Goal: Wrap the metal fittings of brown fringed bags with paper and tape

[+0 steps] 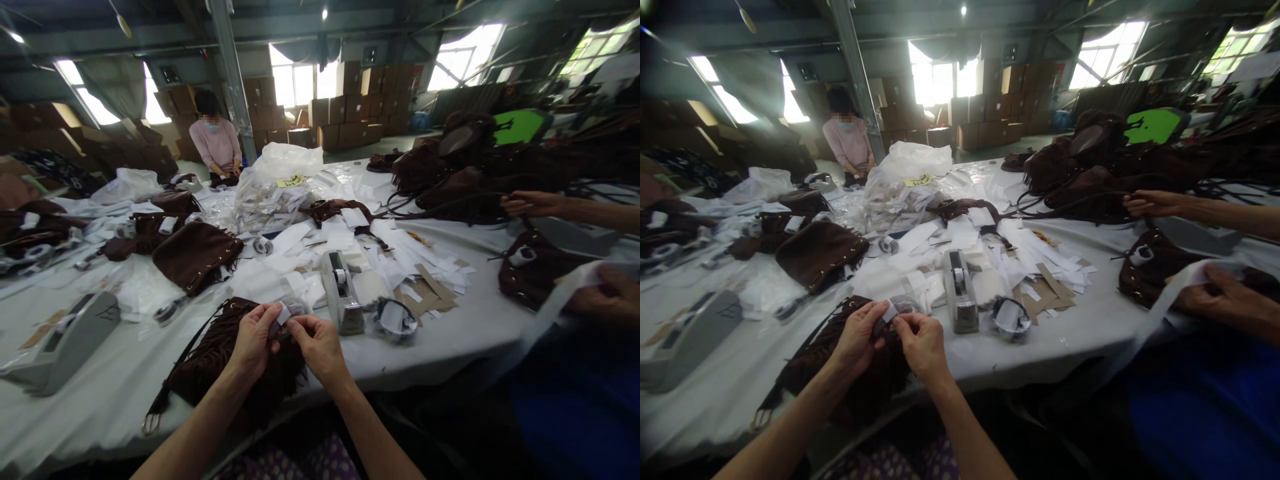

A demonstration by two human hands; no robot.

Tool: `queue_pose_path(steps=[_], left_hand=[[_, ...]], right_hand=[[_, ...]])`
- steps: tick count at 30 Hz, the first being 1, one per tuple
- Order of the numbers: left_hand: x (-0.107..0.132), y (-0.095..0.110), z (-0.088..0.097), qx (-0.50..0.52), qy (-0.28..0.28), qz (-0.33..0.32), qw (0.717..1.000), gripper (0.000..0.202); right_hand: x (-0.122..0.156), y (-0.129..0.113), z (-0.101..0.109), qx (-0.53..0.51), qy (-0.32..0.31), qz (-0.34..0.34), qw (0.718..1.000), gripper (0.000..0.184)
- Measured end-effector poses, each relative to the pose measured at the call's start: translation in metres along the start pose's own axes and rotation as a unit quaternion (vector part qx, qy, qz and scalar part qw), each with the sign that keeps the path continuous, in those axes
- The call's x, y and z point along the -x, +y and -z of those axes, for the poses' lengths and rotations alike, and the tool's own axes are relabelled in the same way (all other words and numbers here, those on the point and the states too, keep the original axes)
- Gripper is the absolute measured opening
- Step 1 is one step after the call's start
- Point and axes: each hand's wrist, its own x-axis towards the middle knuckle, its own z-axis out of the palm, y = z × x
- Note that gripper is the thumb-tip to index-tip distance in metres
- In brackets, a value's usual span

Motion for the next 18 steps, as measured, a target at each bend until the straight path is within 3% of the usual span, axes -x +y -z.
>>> queue_pose_path(steps=[4, 8, 12, 18], left_hand=[[0.000, 0.002, 0.000, 0.014, -0.022, 0.024, 0.999, 0.035], [0.000, 0.003, 0.003, 0.029, -0.044, 0.065, 0.996, 0.035], [0.001, 0.005, 0.004, 0.046, -0.030, 0.080, 0.995, 0.036], [0.004, 0.014, 0.004, 0.027, -0.032, 0.064, 0.997, 0.034]], right_hand=[[-0.001, 0.001, -0.008, -0.080, 0.002, -0.054, 0.995, 0.031], [-0.001, 0.004, -0.015, -0.117, 0.031, -0.066, 0.990, 0.036], [0.000, 0.004, -0.014, -0.035, 0.063, -0.049, 0.996, 0.036], [-0.003, -0.001, -0.009, 0.122, 0.090, 0.048, 0.987, 0.030]])
